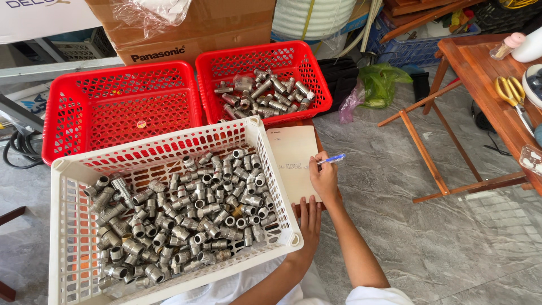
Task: The person sits on the floor and repeatedly picks up small cylindrical metal parts from a white basket, inspects them by turning them over in both hands, and writes on a notepad with a pen. The person continues this cycle of handling parts and writing notes.
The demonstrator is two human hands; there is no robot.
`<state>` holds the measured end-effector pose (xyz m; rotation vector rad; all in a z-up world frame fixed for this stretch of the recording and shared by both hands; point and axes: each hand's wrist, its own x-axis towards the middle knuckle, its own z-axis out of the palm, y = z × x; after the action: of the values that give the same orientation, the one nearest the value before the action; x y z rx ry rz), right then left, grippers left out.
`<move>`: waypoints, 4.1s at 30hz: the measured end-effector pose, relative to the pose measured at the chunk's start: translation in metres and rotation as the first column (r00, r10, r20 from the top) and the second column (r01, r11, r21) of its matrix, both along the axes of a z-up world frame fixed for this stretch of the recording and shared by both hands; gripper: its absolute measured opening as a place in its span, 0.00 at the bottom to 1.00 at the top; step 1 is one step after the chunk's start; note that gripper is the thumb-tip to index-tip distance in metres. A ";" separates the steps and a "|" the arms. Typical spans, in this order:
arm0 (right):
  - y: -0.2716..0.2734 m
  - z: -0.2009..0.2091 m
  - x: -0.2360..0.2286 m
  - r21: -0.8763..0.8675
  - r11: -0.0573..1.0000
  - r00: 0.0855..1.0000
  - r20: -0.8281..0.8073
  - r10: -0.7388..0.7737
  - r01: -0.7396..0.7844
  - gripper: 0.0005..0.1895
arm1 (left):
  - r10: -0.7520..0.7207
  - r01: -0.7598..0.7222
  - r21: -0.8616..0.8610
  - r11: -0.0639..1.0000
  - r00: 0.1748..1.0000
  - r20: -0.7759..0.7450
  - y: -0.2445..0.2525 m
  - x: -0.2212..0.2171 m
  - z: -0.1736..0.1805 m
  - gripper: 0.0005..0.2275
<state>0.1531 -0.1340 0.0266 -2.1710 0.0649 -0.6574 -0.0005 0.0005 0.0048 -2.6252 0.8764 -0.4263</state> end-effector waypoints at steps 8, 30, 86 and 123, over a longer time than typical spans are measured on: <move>0.005 0.005 -0.004 -0.030 0.999 1.000 -0.015 0.025 -0.025 0.10 | -0.007 0.008 0.054 0.999 1.000 -0.016 0.002 0.000 0.008 0.32; 0.001 0.014 0.005 0.118 0.990 0.996 0.044 -0.083 0.078 0.07 | -0.017 0.005 -0.101 0.995 0.993 -0.118 0.000 0.002 0.006 0.30; 0.156 0.194 0.006 -0.387 0.787 0.838 0.062 0.542 -0.481 0.13 | -0.659 -0.007 -0.952 0.305 0.720 -0.216 0.202 -0.074 0.194 0.17; 0.311 0.136 0.030 -0.190 0.377 0.379 -0.760 0.528 -0.906 0.24 | 0.153 -0.103 -0.754 0.649 0.988 -0.003 0.319 -0.057 0.155 0.12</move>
<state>0.1832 0.1773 0.1628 -2.5288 -0.9495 0.7150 -0.0571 0.3190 0.1603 -3.3692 0.5367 -1.0173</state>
